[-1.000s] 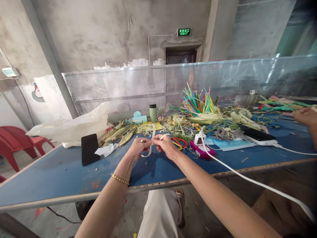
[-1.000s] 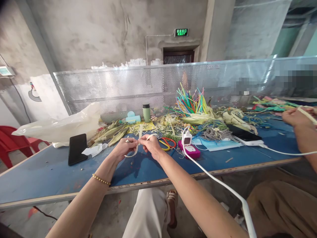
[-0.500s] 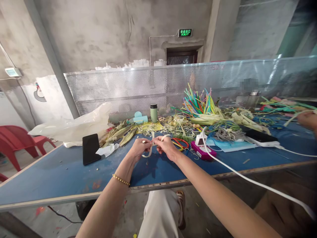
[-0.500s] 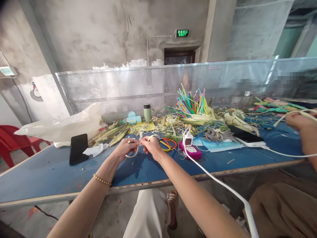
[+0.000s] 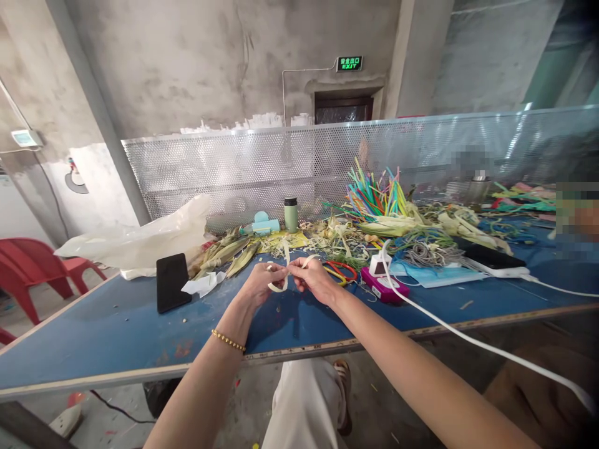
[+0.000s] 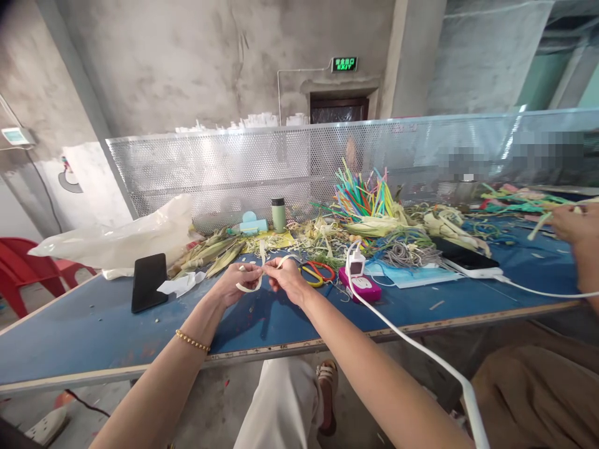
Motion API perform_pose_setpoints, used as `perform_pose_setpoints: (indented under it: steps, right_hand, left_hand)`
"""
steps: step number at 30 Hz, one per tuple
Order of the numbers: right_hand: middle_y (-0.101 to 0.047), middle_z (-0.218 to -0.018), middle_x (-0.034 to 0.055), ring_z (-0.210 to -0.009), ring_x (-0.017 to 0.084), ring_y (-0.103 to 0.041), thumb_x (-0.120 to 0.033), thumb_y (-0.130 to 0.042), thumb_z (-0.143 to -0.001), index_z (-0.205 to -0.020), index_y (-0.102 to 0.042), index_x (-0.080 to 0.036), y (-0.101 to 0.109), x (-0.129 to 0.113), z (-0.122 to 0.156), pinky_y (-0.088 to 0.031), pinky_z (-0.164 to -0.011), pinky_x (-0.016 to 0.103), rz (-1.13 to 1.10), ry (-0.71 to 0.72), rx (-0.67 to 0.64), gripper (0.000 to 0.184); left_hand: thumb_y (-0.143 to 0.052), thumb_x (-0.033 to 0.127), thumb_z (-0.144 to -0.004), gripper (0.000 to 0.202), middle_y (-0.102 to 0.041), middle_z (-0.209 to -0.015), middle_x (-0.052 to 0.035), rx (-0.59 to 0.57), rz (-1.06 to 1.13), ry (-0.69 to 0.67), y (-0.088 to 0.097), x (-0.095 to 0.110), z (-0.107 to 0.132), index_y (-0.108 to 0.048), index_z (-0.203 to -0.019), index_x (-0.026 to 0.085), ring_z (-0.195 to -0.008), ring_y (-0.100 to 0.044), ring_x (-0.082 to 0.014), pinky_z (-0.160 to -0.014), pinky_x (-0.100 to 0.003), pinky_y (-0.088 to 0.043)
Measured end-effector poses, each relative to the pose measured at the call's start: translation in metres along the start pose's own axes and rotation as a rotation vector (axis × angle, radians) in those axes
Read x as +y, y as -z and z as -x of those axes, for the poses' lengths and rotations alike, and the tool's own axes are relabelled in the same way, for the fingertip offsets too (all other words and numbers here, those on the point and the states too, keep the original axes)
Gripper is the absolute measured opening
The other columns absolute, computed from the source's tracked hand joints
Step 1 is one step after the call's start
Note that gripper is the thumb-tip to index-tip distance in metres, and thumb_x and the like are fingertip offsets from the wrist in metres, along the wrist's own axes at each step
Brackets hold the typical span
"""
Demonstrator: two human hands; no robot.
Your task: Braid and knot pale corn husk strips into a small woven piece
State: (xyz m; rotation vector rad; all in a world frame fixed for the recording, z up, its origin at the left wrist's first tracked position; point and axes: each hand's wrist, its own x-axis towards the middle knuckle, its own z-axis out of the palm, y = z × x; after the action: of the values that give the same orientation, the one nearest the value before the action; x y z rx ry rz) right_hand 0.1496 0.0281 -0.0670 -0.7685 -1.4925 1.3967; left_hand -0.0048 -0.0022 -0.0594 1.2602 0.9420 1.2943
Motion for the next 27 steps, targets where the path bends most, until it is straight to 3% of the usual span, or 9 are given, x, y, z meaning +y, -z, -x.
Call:
perform_pose_setpoints:
  steps: [5, 14, 21, 27]
  right_hand:
    - [-0.052, -0.048, -0.0061, -0.04, 0.007, -0.045, -0.045, -0.078, -0.067, -0.078, -0.057, -0.015, -0.0022, 0.0049, -0.0023, -0.035, -0.036, 0.019, 0.029, 0.041, 0.007, 0.038]
    - [-0.061, -0.063, -0.0012, -0.041, 0.007, -0.048, -0.037, -0.071, -0.074, -0.078, -0.056, -0.015, -0.0021, -0.0007, -0.0002, -0.037, -0.034, 0.019, 0.06, 0.016, 0.012, 0.027]
    - [-0.048, -0.041, -0.0068, -0.033, 0.007, -0.039, -0.036, -0.068, -0.075, -0.074, -0.058, -0.016, -0.0018, -0.002, -0.001, -0.03, -0.032, 0.018, 0.191, 0.072, 0.063, 0.023]
    - [-0.05, -0.041, -0.0058, -0.034, 0.007, -0.04, -0.032, -0.065, -0.075, -0.07, -0.057, -0.017, -0.0011, -0.0029, 0.0001, -0.031, -0.034, 0.017, 0.229, 0.106, 0.111, 0.018]
  left_hand:
    - [-0.086, 0.036, -0.053, 0.035, -0.054, -0.046, -0.0015, -0.017, -0.002, -0.021, -0.0009, 0.001, 0.0015, -0.062, -0.052, 0.011, -0.045, -0.043, -0.0076, -0.047, -0.024, -0.03]
    - [-0.082, 0.036, -0.057, 0.031, -0.055, -0.047, -0.0016, 0.098, -0.082, -0.095, -0.0003, -0.0014, -0.0016, -0.063, -0.057, 0.011, -0.046, -0.046, -0.0087, -0.049, -0.024, -0.034]
    - [-0.078, 0.032, -0.058, 0.025, -0.055, -0.049, -0.0003, 0.048, -0.127, -0.07, 0.0001, -0.0024, -0.001, -0.063, -0.059, 0.012, -0.046, -0.046, -0.0087, -0.049, -0.024, -0.035]
    - [-0.078, 0.029, -0.056, 0.023, -0.056, -0.05, -0.0005, 0.035, -0.139, -0.058, -0.0016, -0.0012, 0.0002, -0.064, -0.059, 0.012, -0.047, -0.048, -0.0094, -0.05, -0.024, -0.037]
